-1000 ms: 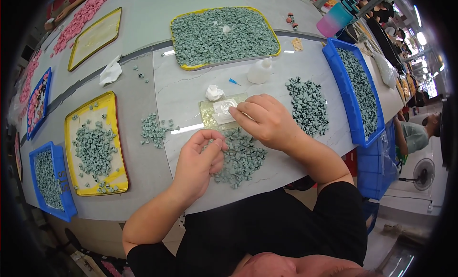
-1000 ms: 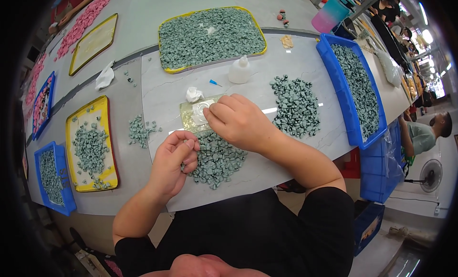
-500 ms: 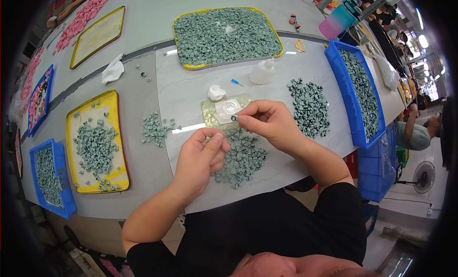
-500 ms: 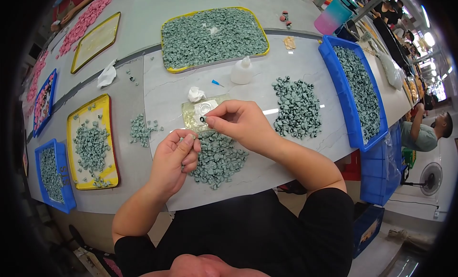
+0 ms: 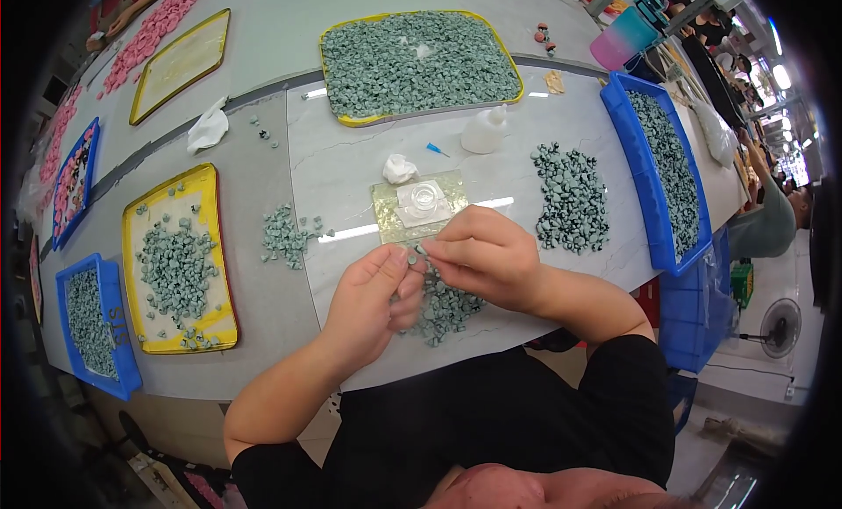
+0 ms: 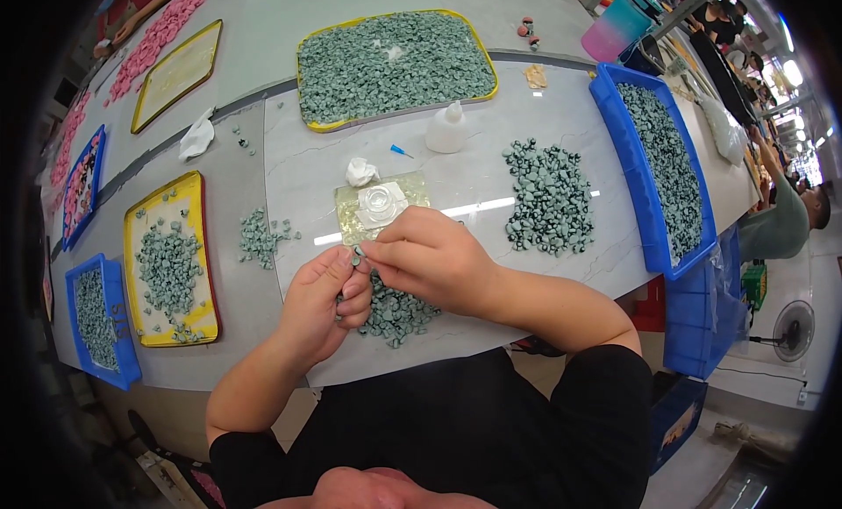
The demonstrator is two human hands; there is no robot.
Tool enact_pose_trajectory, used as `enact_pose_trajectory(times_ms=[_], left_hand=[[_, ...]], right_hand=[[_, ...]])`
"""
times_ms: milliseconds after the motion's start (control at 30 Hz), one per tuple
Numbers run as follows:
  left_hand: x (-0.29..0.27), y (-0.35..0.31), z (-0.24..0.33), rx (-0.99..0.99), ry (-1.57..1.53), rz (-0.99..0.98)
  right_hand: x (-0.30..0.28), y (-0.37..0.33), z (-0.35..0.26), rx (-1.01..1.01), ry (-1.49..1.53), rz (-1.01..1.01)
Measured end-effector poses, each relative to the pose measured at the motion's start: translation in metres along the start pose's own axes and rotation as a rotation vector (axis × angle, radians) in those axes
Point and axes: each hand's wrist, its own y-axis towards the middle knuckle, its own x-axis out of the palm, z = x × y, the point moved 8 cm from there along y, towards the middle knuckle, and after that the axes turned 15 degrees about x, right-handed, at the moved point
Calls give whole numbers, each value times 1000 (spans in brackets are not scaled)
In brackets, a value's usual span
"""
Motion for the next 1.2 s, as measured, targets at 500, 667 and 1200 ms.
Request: enact_pose_trajectory(times_ms=[500, 667, 1200], left_hand=[[-5, -12, 9, 92, 173, -40], [-9, -17, 13, 131, 205, -34], [-6, -26, 41, 498, 754, -15]], right_hand=[[16, -10, -34, -376, -293, 16], [22, -9, -33, -310, -175, -12], [21, 0, -5, 154, 154, -25]])
